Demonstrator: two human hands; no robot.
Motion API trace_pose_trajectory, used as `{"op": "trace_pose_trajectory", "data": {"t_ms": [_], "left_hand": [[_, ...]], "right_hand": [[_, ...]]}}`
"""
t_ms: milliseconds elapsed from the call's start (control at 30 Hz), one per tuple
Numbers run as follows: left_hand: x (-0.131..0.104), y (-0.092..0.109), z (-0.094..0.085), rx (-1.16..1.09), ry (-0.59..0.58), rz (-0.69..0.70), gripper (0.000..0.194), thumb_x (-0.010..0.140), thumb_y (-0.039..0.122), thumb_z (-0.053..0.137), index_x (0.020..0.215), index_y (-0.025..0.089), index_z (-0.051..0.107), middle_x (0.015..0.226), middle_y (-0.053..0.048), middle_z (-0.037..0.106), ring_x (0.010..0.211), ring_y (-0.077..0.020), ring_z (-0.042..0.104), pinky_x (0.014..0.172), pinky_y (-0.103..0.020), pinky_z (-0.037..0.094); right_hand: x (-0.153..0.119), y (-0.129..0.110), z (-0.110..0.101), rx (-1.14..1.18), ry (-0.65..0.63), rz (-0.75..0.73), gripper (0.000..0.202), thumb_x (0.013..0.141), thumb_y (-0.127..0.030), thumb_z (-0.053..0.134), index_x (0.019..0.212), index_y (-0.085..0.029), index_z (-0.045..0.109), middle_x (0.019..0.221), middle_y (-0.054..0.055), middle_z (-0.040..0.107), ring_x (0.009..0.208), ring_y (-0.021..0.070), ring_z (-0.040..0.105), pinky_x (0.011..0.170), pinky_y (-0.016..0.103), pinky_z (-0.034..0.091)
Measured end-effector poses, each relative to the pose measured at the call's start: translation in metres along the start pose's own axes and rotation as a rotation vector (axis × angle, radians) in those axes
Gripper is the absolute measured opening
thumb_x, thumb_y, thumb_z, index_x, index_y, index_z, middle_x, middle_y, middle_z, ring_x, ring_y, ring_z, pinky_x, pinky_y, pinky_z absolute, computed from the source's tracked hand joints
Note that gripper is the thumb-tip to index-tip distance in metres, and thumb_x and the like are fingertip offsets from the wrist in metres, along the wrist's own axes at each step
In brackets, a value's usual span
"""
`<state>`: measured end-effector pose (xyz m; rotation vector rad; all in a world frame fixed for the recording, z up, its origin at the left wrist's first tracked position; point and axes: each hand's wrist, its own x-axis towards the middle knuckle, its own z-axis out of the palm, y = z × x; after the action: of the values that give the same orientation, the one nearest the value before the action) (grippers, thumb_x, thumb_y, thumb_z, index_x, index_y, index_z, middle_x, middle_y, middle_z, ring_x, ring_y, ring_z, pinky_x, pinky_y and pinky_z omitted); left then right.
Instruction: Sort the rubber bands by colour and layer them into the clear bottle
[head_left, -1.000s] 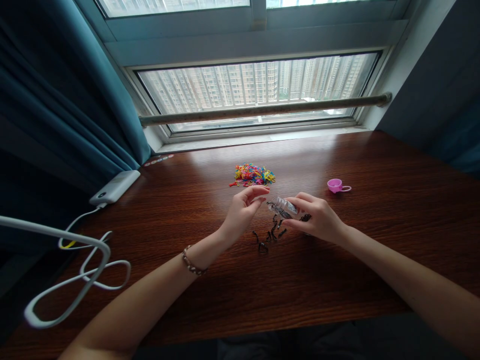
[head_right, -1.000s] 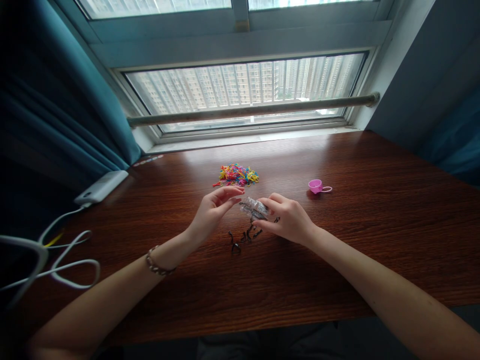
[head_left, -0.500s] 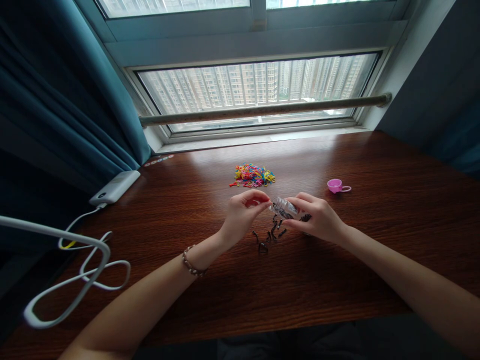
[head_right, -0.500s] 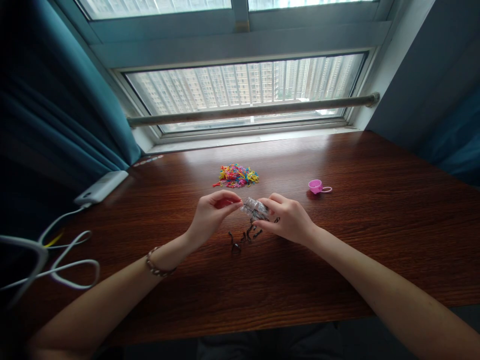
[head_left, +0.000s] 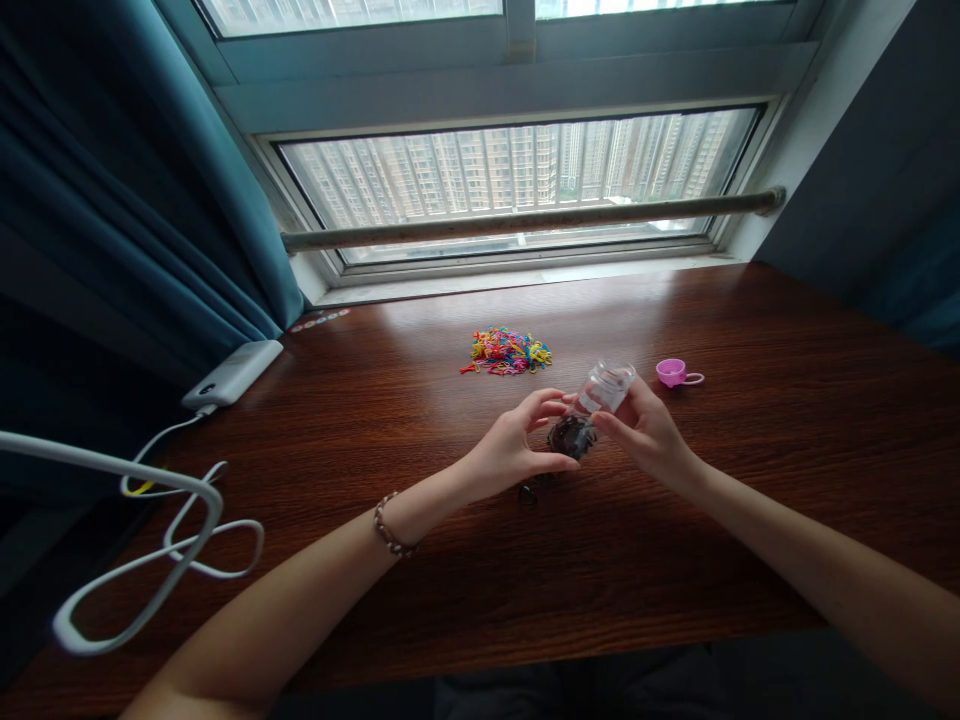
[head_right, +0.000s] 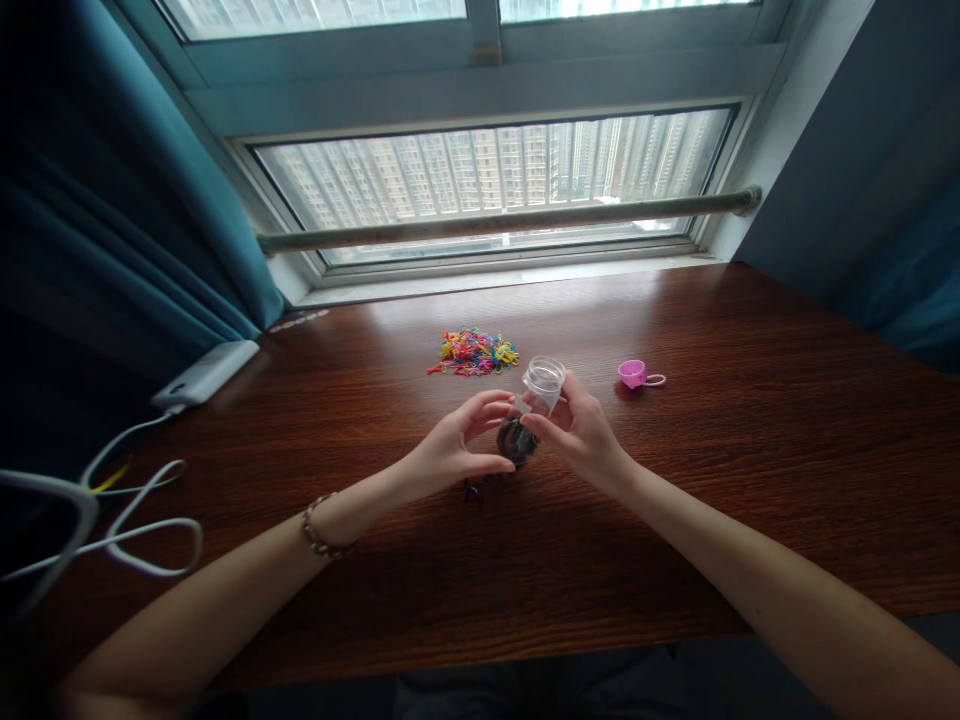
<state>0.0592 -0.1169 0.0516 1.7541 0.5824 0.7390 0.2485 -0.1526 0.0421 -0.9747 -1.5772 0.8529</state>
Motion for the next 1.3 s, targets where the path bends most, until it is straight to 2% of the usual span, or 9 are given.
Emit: {"op": "trace_pose_trajectory", "data": {"t_ms": [100, 200, 400, 500, 600, 733, 900, 1067, 1300], "left_hand": [[-0.001, -0.003, 0.002, 0.030, 0.016, -0.030, 0.065, 0.062, 0.023, 0.072, 0.120, 0.021, 0.043, 0.104, -0.009, 0.060, 0.097, -0.0202, 0.057, 0.089, -0.037, 0.043], [0.003, -0.004, -0.006, 0.042, 0.097, -0.005, 0.054, 0.064, 0.025, 0.071, 0.114, 0.019, 0.049, 0.103, -0.009, 0.060, 0.097, -0.0203, 0.057, 0.088, -0.037, 0.044], [0.008, -0.004, -0.037, 0.029, 0.336, 0.046, 0.045, 0.066, 0.026, 0.069, 0.106, 0.017, 0.052, 0.105, -0.009, 0.059, 0.097, -0.0199, 0.056, 0.085, -0.035, 0.047], [-0.005, -0.014, -0.051, 0.105, 0.377, 0.030, 0.046, 0.066, 0.027, 0.069, 0.107, 0.017, 0.053, 0.107, -0.009, 0.059, 0.098, -0.0205, 0.057, 0.087, -0.038, 0.046], [-0.023, -0.030, -0.058, 0.201, 0.420, 0.016, 0.046, 0.063, 0.029, 0.070, 0.105, 0.017, 0.055, 0.108, -0.009, 0.059, 0.098, -0.0209, 0.057, 0.088, -0.039, 0.046], [-0.035, -0.047, -0.061, 0.256, 0.471, 0.024, 0.049, 0.063, 0.030, 0.070, 0.108, 0.017, 0.054, 0.109, -0.009, 0.058, 0.095, -0.0202, 0.058, 0.088, -0.038, 0.046], [-0.037, -0.049, -0.062, 0.338, 0.460, 0.059, 0.049, 0.066, 0.030, 0.068, 0.111, 0.018, 0.053, 0.111, -0.009, 0.057, 0.099, -0.0207, 0.056, 0.090, -0.038, 0.045], [-0.040, -0.044, -0.063, 0.424, 0.457, 0.062, 0.045, 0.069, 0.030, 0.066, 0.110, 0.019, 0.054, 0.111, -0.008, 0.057, 0.102, -0.0212, 0.054, 0.092, -0.039, 0.043], [-0.041, -0.039, -0.064, 0.491, 0.466, 0.076, 0.043, 0.069, 0.029, 0.066, 0.110, 0.021, 0.056, 0.113, -0.008, 0.056, 0.105, -0.0215, 0.052, 0.092, -0.037, 0.042]], "right_hand": [[-0.001, 0.005, 0.006, 0.055, -0.025, -0.014, 0.044, 0.078, -0.046, 0.056, 0.110, -0.020, 0.042, 0.110, 0.011, 0.056, 0.102, 0.0220, 0.055, 0.089, 0.036, 0.044], [-0.001, 0.012, 0.008, -0.034, -0.059, -0.054, 0.053, 0.079, -0.042, 0.056, 0.123, -0.021, 0.035, 0.123, 0.012, 0.048, 0.110, 0.0227, 0.049, 0.093, 0.040, 0.041], [-0.016, 0.014, 0.021, -0.523, -0.379, -0.119, 0.051, 0.081, -0.038, 0.054, 0.126, -0.017, 0.041, 0.130, 0.016, 0.041, 0.123, 0.0272, 0.033, 0.101, 0.048, 0.032], [-0.026, 0.007, 0.037, -0.598, -0.525, -0.195, 0.055, 0.083, -0.040, 0.050, 0.129, -0.013, 0.038, 0.133, 0.017, 0.038, 0.126, 0.0270, 0.028, 0.101, 0.046, 0.033], [-0.028, 0.003, 0.051, -0.604, -0.594, -0.292, 0.047, 0.086, -0.035, 0.047, 0.128, -0.016, 0.041, 0.132, 0.014, 0.040, 0.126, 0.0246, 0.029, 0.102, 0.043, 0.033], [-0.020, 0.009, 0.059, -0.547, -0.577, -0.383, 0.027, 0.088, -0.022, 0.044, 0.112, -0.020, 0.056, 0.121, 0.010, 0.052, 0.117, 0.0205, 0.041, 0.096, 0.038, 0.040], [-0.006, 0.023, 0.049, -0.452, -0.490, -0.349, 0.021, 0.088, -0.017, 0.042, 0.093, -0.018, 0.063, 0.095, 0.007, 0.063, 0.091, 0.0159, 0.056, 0.081, 0.031, 0.049], [0.005, 0.031, 0.032, -0.330, -0.304, -0.193, 0.013, 0.082, -0.021, 0.052, 0.081, -0.018, 0.064, 0.086, 0.006, 0.064, 0.080, 0.0155, 0.060, 0.074, 0.029, 0.050], [0.016, 0.031, 0.014, -0.034, -0.241, 0.093, 0.018, 0.073, -0.031, 0.061, 0.079, -0.015, 0.067, 0.083, 0.006, 0.066, 0.077, 0.0176, 0.062, 0.071, 0.031, 0.052]]}}
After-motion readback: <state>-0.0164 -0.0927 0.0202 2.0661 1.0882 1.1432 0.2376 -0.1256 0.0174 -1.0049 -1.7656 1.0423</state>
